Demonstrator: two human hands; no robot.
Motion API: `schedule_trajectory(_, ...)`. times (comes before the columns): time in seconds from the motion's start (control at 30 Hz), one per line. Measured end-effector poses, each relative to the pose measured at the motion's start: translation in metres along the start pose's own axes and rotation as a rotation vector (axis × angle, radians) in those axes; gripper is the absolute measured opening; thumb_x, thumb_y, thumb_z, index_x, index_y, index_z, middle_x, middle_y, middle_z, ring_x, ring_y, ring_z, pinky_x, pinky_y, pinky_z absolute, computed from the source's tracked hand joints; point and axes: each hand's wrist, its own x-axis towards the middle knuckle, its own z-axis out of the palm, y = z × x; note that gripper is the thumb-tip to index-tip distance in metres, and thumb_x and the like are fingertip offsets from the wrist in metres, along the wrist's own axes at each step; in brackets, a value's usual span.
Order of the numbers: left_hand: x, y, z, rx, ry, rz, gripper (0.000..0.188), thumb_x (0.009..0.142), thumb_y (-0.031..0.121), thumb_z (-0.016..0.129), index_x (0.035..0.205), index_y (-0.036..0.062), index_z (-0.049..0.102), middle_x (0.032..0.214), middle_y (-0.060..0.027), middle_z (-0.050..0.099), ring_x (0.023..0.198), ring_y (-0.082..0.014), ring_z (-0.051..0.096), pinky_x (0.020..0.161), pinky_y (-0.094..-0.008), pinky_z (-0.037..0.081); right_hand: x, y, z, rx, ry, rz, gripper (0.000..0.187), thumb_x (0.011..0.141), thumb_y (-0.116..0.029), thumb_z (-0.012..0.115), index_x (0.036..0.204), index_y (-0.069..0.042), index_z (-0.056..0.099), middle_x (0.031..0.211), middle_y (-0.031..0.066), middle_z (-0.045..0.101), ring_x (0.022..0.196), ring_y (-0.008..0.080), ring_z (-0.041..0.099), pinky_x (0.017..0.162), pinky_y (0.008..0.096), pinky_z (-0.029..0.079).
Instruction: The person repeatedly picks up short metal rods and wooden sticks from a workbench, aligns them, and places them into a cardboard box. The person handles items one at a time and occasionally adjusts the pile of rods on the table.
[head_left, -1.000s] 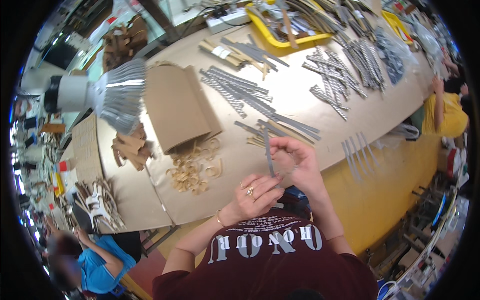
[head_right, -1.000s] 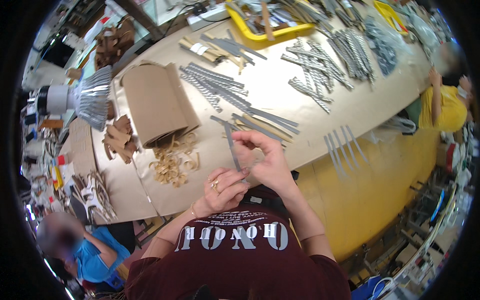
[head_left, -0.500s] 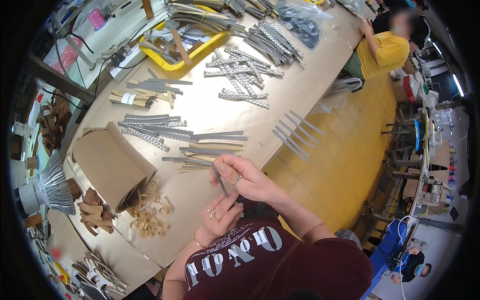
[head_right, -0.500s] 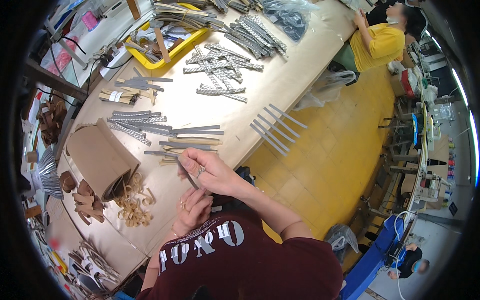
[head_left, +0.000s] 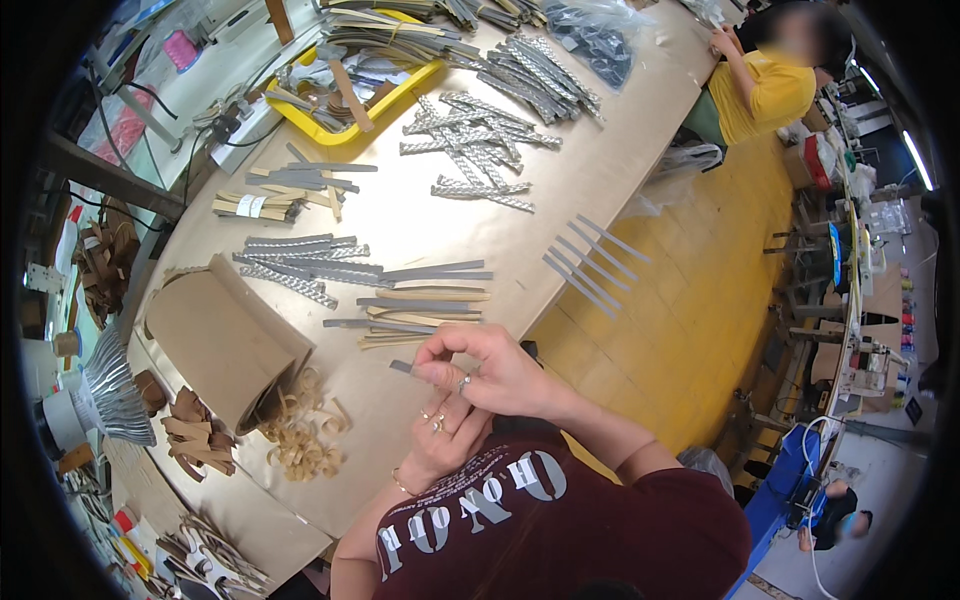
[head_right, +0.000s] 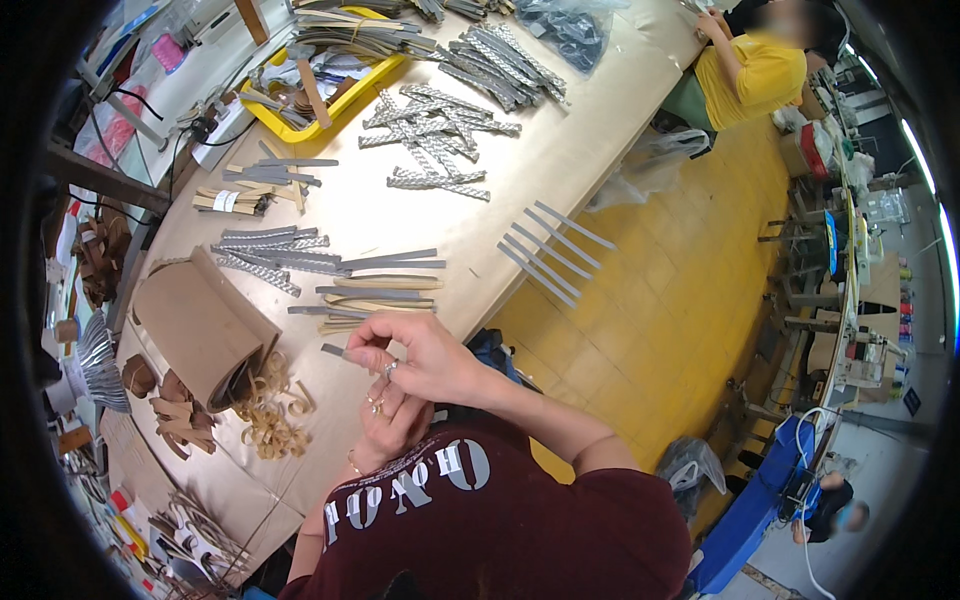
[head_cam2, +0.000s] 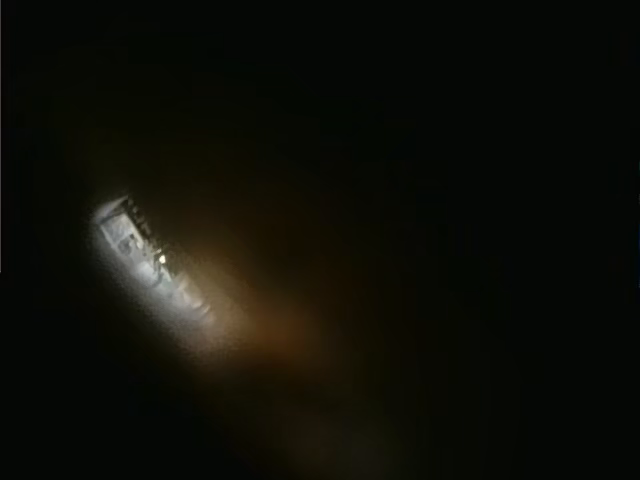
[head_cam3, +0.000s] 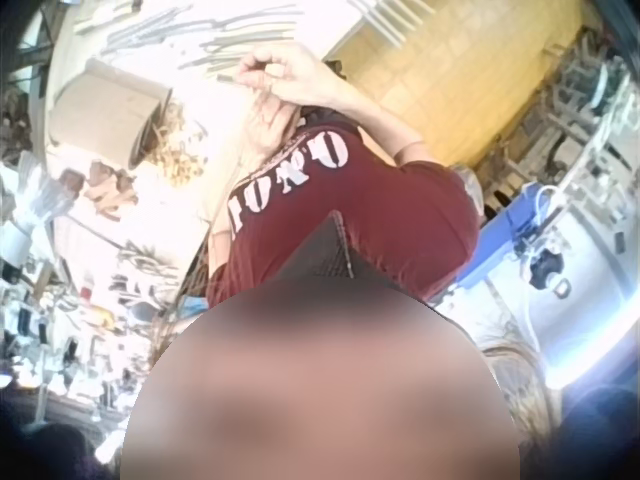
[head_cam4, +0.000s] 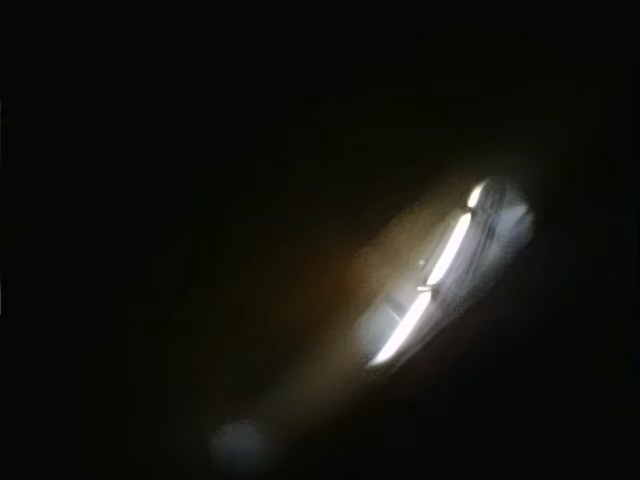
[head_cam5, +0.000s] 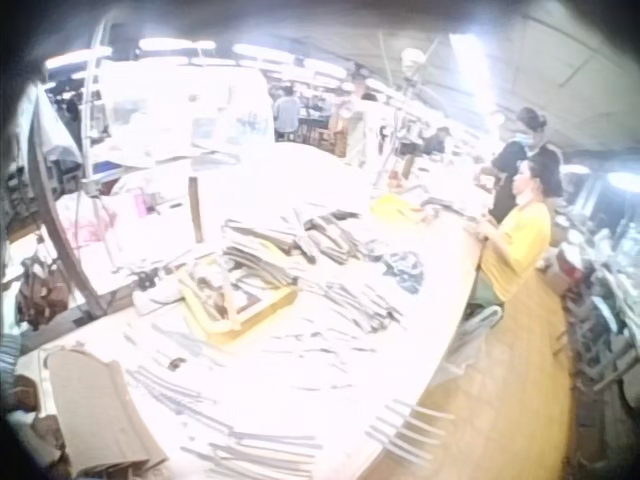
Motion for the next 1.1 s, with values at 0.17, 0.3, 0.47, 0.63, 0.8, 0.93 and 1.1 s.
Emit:
schedule_trajectory(0.17,-0.016,0.001,0.006,-0.006,-0.084,-0.121,0.035,0.079,0.002,0.076,0.113,0.003,0.068,0.136,-0.0252,0.054,0.104,-0.0354,0.066,0.084,-0.0393,0.055,-0.002,0.002,-0.075,0.003,0.297,0.138,0.014,0.098,-0.013,0.058,0.105,-0.001,0.059,0.087,0.0093,0.066,0.079,0.0169,0.062,0.074,0.0323,0.051)
schedule_trajectory(0.3,-0.032,-0.012,0.015,0.036,-0.15,-0.418,0.041,0.082,0.005,0.073,0.122,0.0043,0.064,0.145,-0.0283,0.044,0.109,-0.0366,0.061,0.09,-0.0421,0.05,-0.01,0.024,-0.164,-1.012,0.527,0.426,0.02,0.097,-0.022,0.059,0.104,-0.003,0.064,0.086,0.0167,0.068,0.08,0.0282,0.065,0.077,0.0378,0.051)
schedule_trajectory(0.47,-0.038,-0.016,0.014,0.114,-0.26,-0.345,0.042,0.084,0.008,0.071,0.126,0.0046,0.062,0.149,-0.0287,0.039,0.116,-0.0394,0.056,0.094,-0.0432,0.047,-0.009,0.052,-0.223,-0.983,0.549,0.599,0.028,0.093,-0.029,0.065,0.091,-0.002,0.069,0.082,0.0162,0.069,0.08,0.0307,0.066,0.076,0.0401,0.05)
schedule_trajectory(0.63,-0.031,-0.014,0.011,0.103,-0.267,-0.367,0.04,0.086,0.011,0.069,0.125,0.0047,0.062,0.149,-0.0277,0.04,0.121,-0.037,0.055,0.096,-0.0429,0.045,0.003,0.066,-0.237,-1.046,0.522,0.696,0.043,0.088,-0.042,0.071,0.085,0.001,0.07,0.076,0.0121,0.069,0.072,0.0183,0.065,0.069,0.0363,0.05)
schedule_trajectory(0.8,-0.028,-0.015,0.008,0.123,-0.299,-0.331,0.039,0.088,0.013,0.067,0.125,0.0049,0.061,0.149,-0.0244,0.041,0.128,-0.0341,0.05,0.1,-0.042,0.042,0.017,0.056,-0.244,-1.183,0.548,1.001,0.059,0.078,-0.064,0.073,0.084,-0.005,0.073,0.091,0.0148,0.074,0.082,0.0293,0.07,0.078,0.0399,0.053)
schedule_trajectory(0.93,-0.03,-0.017,0.009,0.115,-0.305,-0.312,0.038,0.089,0.014,0.065,0.125,0.0044,0.06,0.147,-0.0206,0.045,0.131,-0.0319,0.048,0.102,-0.0417,0.041,0.001,0.065,-0.222,-1.446,0.855,0.894,0.063,0.077,-0.066,0.072,0.093,-0.005,0.073,0.089,0.0145,0.073,0.087,0.0346,0.069,0.078,0.0446,0.052)
schedule_trajectory(1.1,-0.034,-0.017,0.012,0.106,-0.286,-0.317,0.037,0.091,0.015,0.064,0.126,0.0046,0.059,0.144,-0.0192,0.048,0.133,-0.0317,0.047,0.104,-0.042,0.04,0.012,0.083,-0.165,-1.715,1.063,0.053,0.042,0.088,-0.046,0.07,0.096,-0.005,0.068,0.085,0.0129,0.069,0.081,0.0328,0.066,0.076,0.0423,0.051)
